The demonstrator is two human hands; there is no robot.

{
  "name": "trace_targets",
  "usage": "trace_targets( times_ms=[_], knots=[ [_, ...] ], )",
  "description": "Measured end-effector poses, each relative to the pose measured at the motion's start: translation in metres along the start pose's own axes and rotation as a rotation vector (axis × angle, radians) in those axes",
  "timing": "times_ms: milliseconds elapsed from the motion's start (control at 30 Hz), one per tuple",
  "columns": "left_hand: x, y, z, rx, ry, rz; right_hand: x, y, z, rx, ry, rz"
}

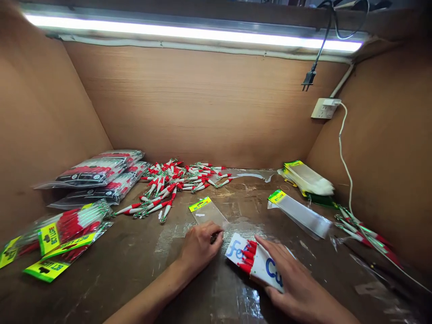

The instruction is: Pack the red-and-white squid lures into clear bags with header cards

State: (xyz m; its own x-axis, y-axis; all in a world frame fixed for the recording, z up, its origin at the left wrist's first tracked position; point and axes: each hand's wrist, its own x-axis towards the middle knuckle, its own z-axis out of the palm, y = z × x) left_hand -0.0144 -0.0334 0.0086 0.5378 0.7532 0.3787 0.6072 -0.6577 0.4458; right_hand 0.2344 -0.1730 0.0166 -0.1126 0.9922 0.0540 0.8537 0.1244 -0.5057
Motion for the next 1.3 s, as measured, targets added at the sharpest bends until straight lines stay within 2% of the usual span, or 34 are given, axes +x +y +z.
trace_targets(
  times_ms=[167,433,600,767,900,1033,1167,1233,1300],
  knots=[
    [-0.005,0.002,0.004,0.066,-0.043,0.056,0.006,-0.012,0.004,0.042,-0.027,-0.052],
    [-0.007,0.011,0.004,0.008,-0.083,0.145,0.030,-0.021,0.019,-0.015,0.093,-0.059],
    [-0.007,0.011,0.004,-0.101,-0.052,0.170,0.039,-0.029,0.029,0.017,0.067,-0.072],
    [-0.009,0.009,0.007,-0.061,-0.076,0.186,0.048,-0.028,0.037,0.015,0.044,-0.096],
    [-0.009,0.009,0.006,-0.091,-0.120,0.218,0.054,-0.020,0.034,0.010,-0.034,-0.104],
    [-0.003,0.002,-0.011,-0.206,-0.185,0.233,0.058,-0.011,0.023,-0.016,-0.054,-0.142],
    [0.003,-0.011,-0.025,-0.217,-0.312,0.268,0.060,-0.006,0.015,-0.051,-0.033,-0.173],
    [0.003,-0.013,-0.023,-0.198,-0.343,0.301,0.061,-0.005,0.015,-0.059,-0.008,-0.193],
    [0.001,-0.010,-0.016,-0.150,-0.321,0.310,0.062,-0.005,0.016,-0.057,0.025,-0.213]
  ],
)
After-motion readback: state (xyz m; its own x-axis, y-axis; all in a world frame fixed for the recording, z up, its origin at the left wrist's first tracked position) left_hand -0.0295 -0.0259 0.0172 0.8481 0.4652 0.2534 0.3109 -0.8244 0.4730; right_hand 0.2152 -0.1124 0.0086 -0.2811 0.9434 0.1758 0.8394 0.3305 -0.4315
